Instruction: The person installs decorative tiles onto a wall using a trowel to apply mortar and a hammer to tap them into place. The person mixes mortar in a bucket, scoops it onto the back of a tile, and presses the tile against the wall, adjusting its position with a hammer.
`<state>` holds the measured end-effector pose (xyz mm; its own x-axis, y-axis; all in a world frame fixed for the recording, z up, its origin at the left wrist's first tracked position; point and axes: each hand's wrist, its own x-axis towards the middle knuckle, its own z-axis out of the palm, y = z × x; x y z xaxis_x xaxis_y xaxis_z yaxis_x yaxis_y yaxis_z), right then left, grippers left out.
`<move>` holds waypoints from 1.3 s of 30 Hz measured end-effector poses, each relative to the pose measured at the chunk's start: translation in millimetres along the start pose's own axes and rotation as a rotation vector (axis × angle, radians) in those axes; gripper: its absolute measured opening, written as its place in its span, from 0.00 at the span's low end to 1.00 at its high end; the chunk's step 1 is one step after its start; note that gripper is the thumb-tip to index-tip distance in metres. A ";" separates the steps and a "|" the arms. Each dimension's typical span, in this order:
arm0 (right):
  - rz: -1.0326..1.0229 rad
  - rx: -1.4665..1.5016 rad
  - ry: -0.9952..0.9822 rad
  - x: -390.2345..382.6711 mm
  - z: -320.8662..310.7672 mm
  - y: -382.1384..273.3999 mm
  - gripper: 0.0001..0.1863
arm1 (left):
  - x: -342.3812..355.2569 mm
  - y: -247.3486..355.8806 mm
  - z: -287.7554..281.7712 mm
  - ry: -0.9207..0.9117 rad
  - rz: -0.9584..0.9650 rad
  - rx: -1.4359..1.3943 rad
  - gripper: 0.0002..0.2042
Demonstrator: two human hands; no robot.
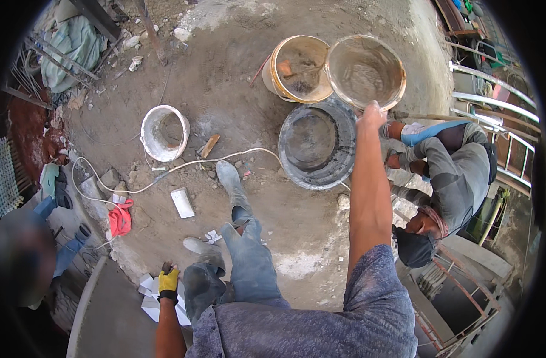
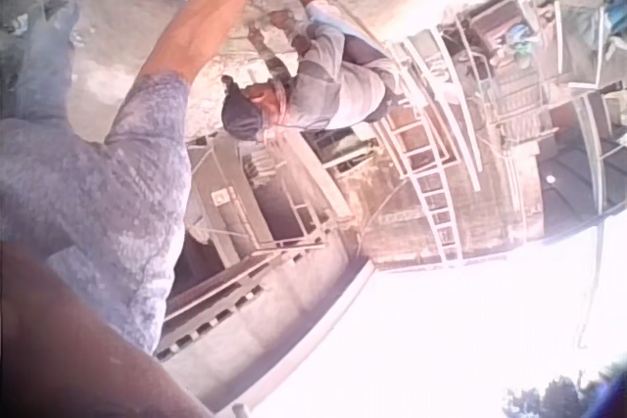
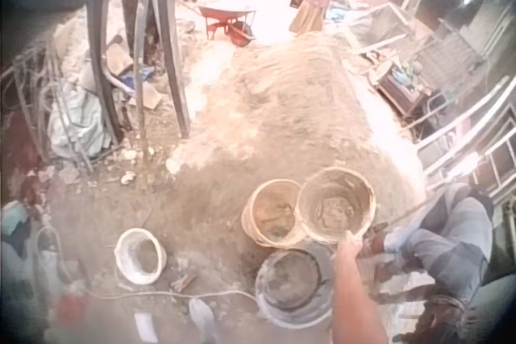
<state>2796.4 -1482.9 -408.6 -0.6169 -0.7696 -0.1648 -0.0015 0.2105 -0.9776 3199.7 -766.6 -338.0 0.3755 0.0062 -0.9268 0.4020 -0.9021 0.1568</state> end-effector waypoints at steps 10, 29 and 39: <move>0.828 0.469 -0.078 -353.8 -72.9 6.9 0.21 | -88.9 194.1 137.0 -0.210 0.875 0.215 0.16; 0.123 -0.578 0.162 -571.0 -717.8 63.2 0.36 | -101.1 -47.2 196.9 -0.514 0.251 0.123 0.14; 0.789 -1.430 0.077 -910.9 -1058.6 211.2 0.23 | -204.0 -305.3 510.4 -0.627 -0.071 0.722 0.13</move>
<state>2524.9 -99.3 -326.2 -0.8537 -0.1862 -0.4863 -0.3439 0.9028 0.2581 2574.1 -712.6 -370.9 -0.2295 0.0279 -0.9729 -0.2841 -0.9580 0.0396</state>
